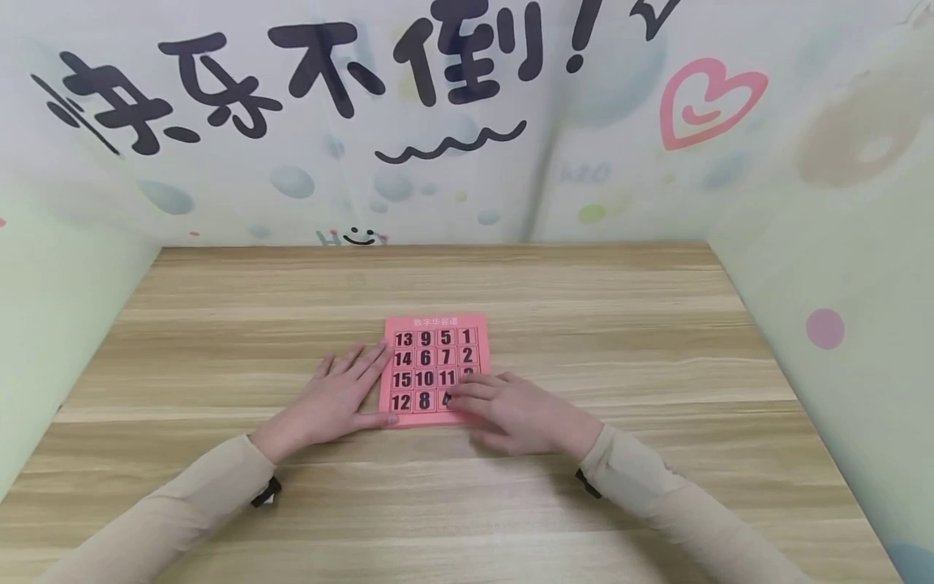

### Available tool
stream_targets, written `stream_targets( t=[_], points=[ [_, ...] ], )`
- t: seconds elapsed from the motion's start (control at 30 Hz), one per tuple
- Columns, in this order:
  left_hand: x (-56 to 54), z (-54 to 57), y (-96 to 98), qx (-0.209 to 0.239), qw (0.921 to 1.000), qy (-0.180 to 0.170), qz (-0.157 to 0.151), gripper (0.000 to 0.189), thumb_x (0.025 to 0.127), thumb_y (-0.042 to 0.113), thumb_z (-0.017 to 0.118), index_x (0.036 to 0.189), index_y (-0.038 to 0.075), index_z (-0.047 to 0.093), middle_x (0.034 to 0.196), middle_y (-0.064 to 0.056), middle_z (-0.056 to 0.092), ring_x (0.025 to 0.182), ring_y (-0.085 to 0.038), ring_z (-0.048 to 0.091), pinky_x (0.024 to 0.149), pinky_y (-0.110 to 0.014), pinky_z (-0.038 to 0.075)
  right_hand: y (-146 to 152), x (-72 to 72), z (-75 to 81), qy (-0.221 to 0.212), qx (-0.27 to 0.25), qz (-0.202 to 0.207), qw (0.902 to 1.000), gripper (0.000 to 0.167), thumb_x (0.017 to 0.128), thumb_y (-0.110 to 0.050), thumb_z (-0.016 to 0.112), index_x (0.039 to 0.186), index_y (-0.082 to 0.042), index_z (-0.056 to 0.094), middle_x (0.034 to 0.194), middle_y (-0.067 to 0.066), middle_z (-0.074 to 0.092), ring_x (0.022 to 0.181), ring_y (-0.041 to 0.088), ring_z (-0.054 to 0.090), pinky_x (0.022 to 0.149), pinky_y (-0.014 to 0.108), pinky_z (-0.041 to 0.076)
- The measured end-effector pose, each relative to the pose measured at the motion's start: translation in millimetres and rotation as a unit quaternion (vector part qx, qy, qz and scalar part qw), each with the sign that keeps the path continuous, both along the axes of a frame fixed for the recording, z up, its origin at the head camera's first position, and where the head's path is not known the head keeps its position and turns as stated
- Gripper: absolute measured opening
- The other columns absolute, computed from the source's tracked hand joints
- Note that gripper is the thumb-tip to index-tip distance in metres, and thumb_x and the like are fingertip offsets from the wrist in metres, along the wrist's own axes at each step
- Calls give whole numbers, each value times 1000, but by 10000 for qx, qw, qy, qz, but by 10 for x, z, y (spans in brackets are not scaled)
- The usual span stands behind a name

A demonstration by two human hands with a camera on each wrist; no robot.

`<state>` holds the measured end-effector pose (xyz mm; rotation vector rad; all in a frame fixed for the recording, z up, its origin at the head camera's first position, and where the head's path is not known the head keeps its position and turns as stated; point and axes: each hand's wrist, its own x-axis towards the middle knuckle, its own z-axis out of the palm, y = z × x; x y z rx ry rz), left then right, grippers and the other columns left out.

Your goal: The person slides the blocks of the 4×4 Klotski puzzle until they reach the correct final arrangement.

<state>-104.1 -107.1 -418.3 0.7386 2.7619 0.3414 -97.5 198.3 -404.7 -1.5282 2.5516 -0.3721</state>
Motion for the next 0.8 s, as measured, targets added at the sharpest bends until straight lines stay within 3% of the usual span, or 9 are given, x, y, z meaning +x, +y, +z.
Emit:
stream_targets(
  t=[0.8],
  points=[
    [-3,-7,-2,-13,10000,-2,17,101,84,73,49,155,7,17,160,-7,10,144,-39,8,111,-64,6,34,44,-22,155,52,109,9998,56,93,-32,62,141,-6,50,145,11,45,135,34,37,107,55,32]
  ],
)
